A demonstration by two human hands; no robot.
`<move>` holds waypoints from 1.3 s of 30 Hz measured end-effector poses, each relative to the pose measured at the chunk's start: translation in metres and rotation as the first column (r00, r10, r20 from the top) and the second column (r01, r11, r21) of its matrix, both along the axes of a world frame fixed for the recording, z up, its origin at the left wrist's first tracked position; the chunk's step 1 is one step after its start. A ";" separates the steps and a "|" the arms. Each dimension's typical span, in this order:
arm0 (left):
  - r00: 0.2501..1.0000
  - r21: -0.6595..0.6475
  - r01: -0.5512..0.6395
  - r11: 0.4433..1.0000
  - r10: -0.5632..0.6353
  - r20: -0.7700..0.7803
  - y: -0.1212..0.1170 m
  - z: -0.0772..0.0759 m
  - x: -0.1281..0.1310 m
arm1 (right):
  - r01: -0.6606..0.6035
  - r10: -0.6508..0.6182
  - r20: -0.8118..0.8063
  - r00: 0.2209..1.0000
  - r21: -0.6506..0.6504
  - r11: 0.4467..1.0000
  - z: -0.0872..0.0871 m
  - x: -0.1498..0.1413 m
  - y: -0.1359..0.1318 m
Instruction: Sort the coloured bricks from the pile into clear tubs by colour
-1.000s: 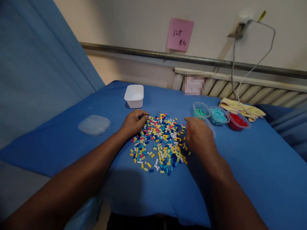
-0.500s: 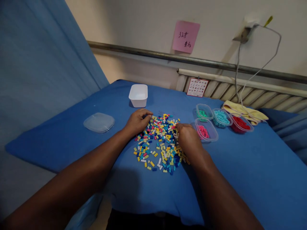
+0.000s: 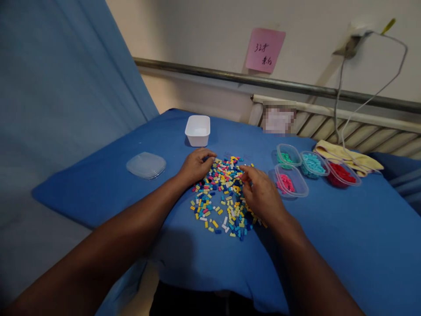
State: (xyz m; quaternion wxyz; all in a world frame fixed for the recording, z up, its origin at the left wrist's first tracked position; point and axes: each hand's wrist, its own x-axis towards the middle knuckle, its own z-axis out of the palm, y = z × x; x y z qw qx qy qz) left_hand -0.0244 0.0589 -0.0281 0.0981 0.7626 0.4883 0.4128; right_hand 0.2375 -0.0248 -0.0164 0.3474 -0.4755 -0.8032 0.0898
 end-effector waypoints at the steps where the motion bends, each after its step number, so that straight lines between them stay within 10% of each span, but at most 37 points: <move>1: 1.000 -0.003 -0.003 1.000 0.003 -0.003 0.000 0.000 0.000 | -0.013 0.013 -0.009 1.000 -0.010 1.000 0.001 -0.002 -0.003; 12: 1.000 -0.011 0.013 1.000 -0.013 0.007 0.000 -0.005 0.001 | -0.513 0.522 0.126 0.844 -0.101 0.853 0.012 -0.057 -0.045; 39: 1.000 -0.001 0.019 1.000 -0.019 0.007 -0.001 -0.004 0.001 | -0.520 0.520 0.433 0.736 -0.130 0.844 0.019 -0.063 -0.052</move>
